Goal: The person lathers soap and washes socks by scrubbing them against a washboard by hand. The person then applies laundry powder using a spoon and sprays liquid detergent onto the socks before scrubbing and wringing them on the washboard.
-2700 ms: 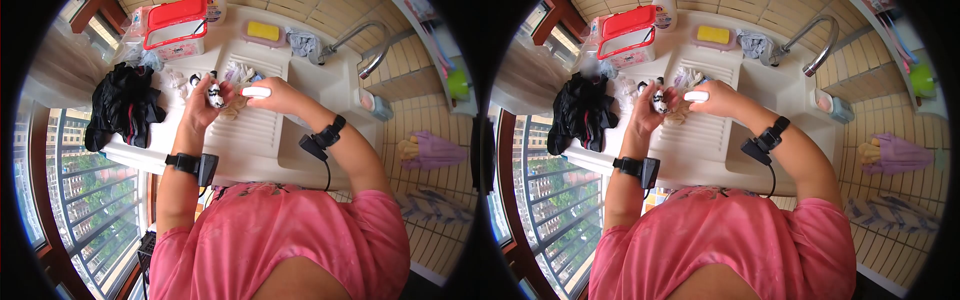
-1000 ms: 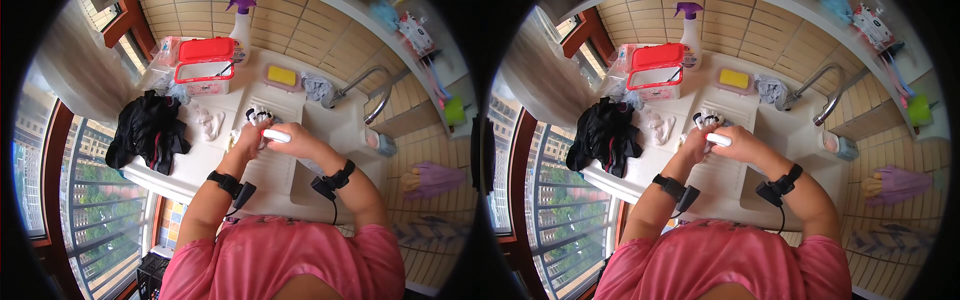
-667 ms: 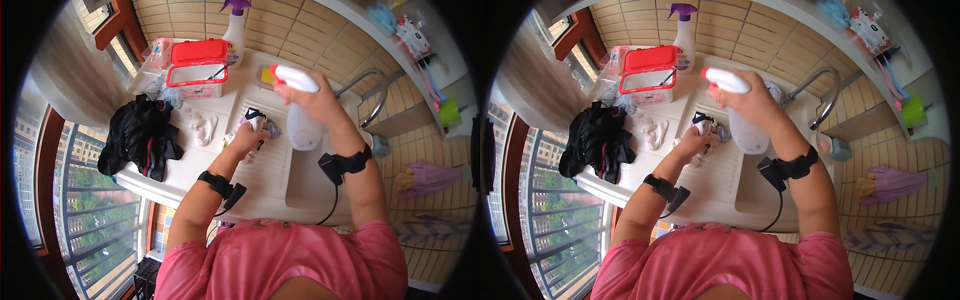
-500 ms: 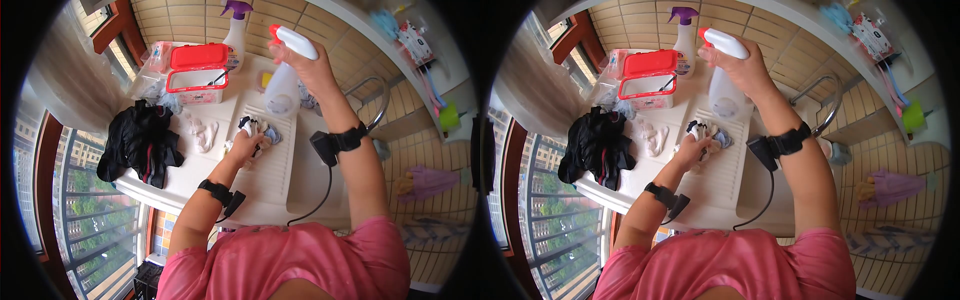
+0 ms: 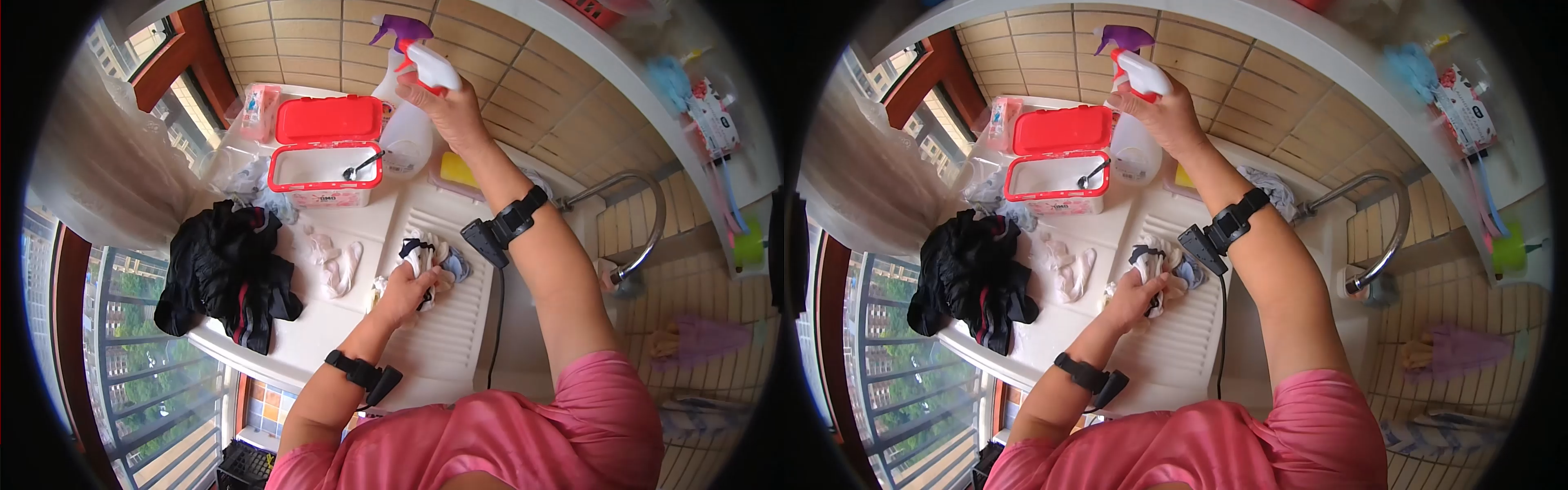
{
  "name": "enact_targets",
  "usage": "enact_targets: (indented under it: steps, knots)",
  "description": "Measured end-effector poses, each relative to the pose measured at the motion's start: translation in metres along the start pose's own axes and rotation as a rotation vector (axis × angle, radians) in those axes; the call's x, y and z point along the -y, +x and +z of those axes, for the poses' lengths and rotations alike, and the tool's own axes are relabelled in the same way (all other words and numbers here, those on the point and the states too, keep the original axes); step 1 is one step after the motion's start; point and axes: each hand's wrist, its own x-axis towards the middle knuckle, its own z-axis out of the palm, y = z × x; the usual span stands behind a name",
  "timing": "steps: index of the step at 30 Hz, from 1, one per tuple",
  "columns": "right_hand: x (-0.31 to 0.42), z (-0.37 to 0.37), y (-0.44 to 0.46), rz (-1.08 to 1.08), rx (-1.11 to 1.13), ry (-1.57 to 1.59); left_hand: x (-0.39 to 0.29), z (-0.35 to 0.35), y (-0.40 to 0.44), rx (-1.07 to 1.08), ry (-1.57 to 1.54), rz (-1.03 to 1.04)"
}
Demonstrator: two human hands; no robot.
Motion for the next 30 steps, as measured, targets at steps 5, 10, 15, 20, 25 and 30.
enact_targets:
  steps: [5,10,15,20,25,30]
  knots:
    - [-0.022,-0.01,0.002,0.04,0.08,-0.143,0.0,0.001,0.004,-0.005,-0.056,-0.052]
    - [-0.039,-0.022,-0.012,-0.108,-0.036,-0.373,0.003,0.0,0.006,0.006,-0.113,-0.068]
    - [-0.012,-0.046,-0.092,0.167,0.114,-0.475,0.0,0.003,0.002,0.043,-0.004,0.0]
    - [-0.024,-0.05,-0.234,0.182,0.386,-0.414,-0.028,0.014,-0.011,0.231,0.359,-0.126]
    - [0.011,-0.07,-0.292,0.697,-0.005,-0.115,-0.027,0.03,-0.029,0.198,0.532,0.161]
    - [0.001,-0.062,-0.348,0.167,-0.169,-0.635,0.009,0.045,-0.028,0.178,0.886,0.541]
